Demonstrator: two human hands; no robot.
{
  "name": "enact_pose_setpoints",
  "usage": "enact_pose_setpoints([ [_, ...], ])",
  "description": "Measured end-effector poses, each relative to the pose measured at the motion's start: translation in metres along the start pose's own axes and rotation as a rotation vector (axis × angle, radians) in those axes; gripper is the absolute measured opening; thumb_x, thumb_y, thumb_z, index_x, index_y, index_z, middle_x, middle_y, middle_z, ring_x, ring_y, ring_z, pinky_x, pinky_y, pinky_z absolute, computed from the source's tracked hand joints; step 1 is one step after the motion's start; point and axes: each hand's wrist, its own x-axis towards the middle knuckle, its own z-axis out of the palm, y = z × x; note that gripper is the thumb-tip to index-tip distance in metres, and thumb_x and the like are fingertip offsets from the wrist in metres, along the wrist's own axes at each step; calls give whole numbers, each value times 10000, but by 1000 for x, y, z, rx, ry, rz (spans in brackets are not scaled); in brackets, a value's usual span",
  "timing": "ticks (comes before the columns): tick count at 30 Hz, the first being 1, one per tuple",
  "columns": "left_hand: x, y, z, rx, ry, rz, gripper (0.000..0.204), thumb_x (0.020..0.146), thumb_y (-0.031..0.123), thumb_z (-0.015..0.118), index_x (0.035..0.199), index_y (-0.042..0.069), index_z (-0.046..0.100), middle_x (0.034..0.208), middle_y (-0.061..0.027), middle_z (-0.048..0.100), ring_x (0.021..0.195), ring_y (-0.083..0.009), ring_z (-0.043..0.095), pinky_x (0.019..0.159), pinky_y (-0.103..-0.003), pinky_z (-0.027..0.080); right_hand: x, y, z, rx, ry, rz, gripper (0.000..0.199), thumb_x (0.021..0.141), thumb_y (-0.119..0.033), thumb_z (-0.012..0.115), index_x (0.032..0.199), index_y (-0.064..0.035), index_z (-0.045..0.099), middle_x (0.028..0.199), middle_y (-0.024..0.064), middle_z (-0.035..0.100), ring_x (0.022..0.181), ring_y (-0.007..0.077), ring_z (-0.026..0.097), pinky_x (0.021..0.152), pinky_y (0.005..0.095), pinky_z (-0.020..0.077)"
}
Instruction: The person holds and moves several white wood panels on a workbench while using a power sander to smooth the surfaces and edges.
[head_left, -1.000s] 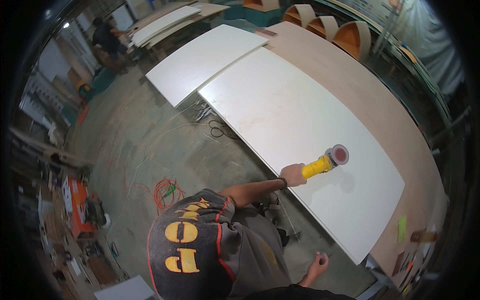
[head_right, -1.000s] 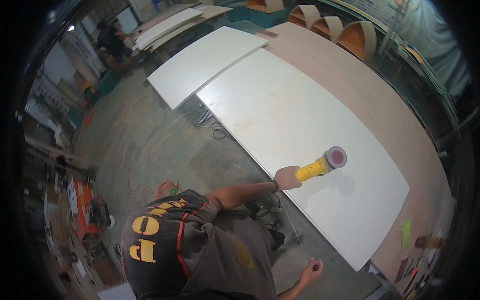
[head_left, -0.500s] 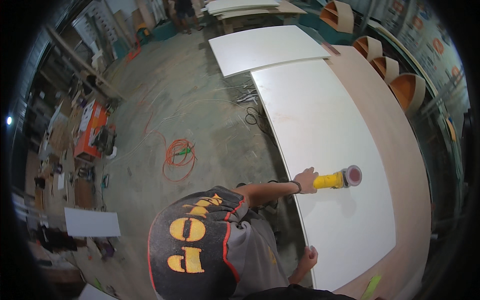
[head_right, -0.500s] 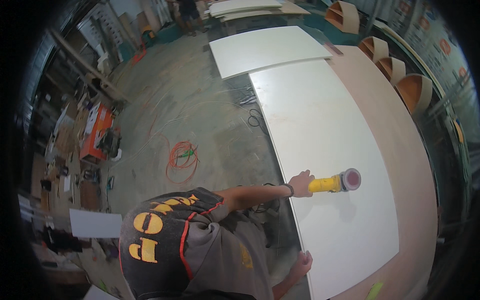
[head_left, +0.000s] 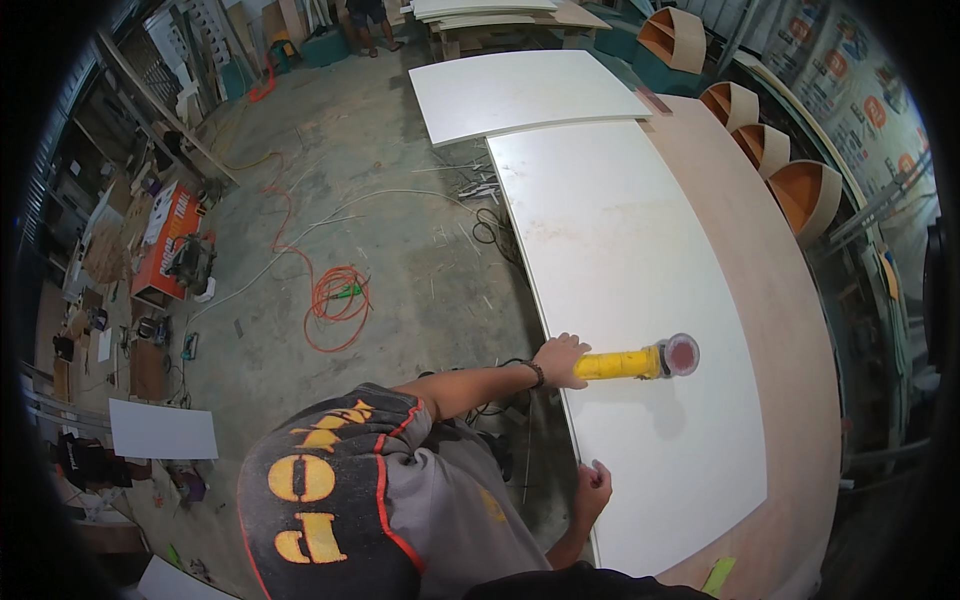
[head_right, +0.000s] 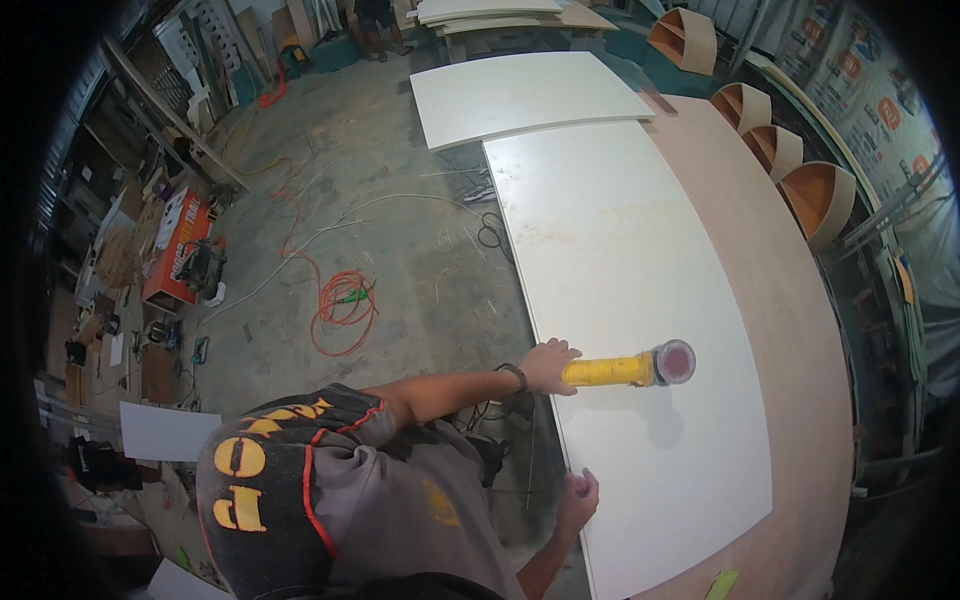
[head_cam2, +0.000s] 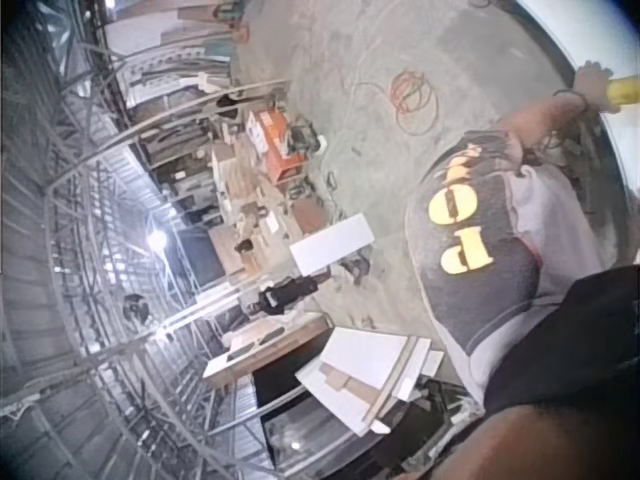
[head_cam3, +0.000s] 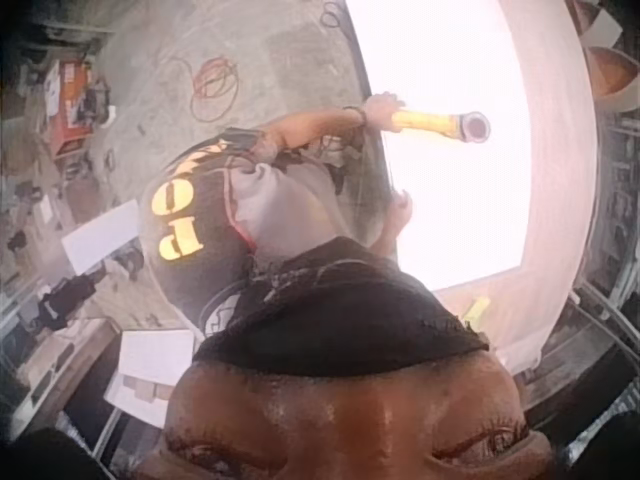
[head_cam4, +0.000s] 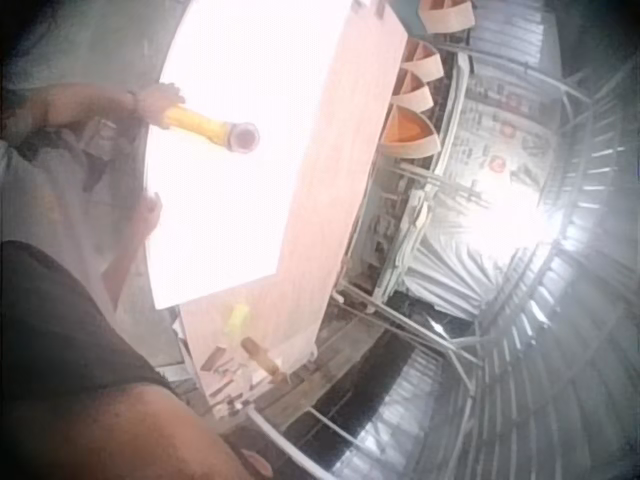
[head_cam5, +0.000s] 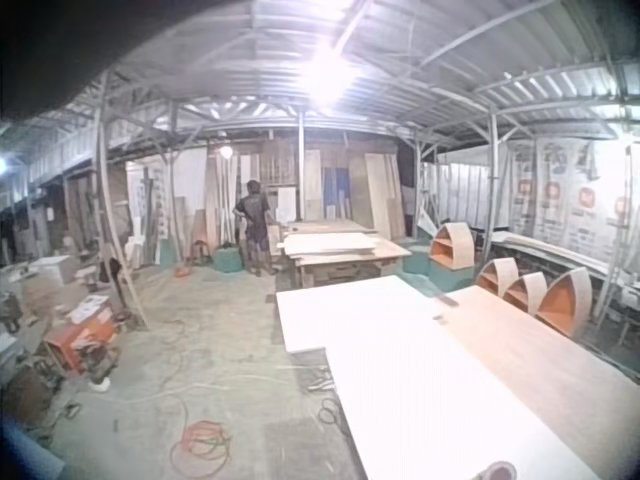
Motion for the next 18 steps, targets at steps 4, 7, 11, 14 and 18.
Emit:
enact_pose_setpoints([
  [4, -17, -20, -7, -69, 18, 87, 842, 765, 521, 805, 1424, 77, 526, 1204, -160, 571, 1155, -344, 530, 1005, -448, 463, -18, -43, 27, 28, -62, 0, 477, 903, -203, 776, 1291, 41, 641, 919, 61, 682, 828, 127, 607, 786, 296, 512],
  [7, -31, -36, -19, -192, 12, 112, 941, 773, 550, 821, 1495, 73, 452, 1229, -177, 554, 1184, -357, 518, 1030, -459, 454, -24, -64, 55, -83, -104, -91, 430, 899, -190, 774, 1229, 63, 665, 833, 33, 671, 755, 99, 577, 736, 270, 500],
  [11, -52, -74, -52, -362, 1, 115, 989, 804, 569, 810, 1545, 64, 392, 1261, -198, 534, 1257, -352, 505, 1083, -452, 431, -42, -116, 112, -86, -162, -124, 366, 894, -162, 796, 1159, 69, 694, 843, 12, 660, 762, 70, 594, 725, 230, 493],
  [14, -52, -102, -97, -574, -83, 35, 979, 826, 565, 801, 1547, 50, 385, 1288, -193, 525, 1255, -338, 514, 1089, -442, 428, -39, -151, 156, -122, -151, -189, 356, 897, -171, 794, 1145, 66, 697, 818, 19, 665, 751, 83, 607, 712, 254, 512],
  [18, -72, -201, -135, -767, -41, -117, 905, 886, 557, 767, 1540, 56, 392, 1261, -190, 561, 1167, -296, 586, 1015, -419, 488, -37, -207, 241, -243, -132, -294, 374, 895, -202, 794, 1156, 48, 702, 807, 57, 686, 737, 123, 629, 719, 282, 528],
])
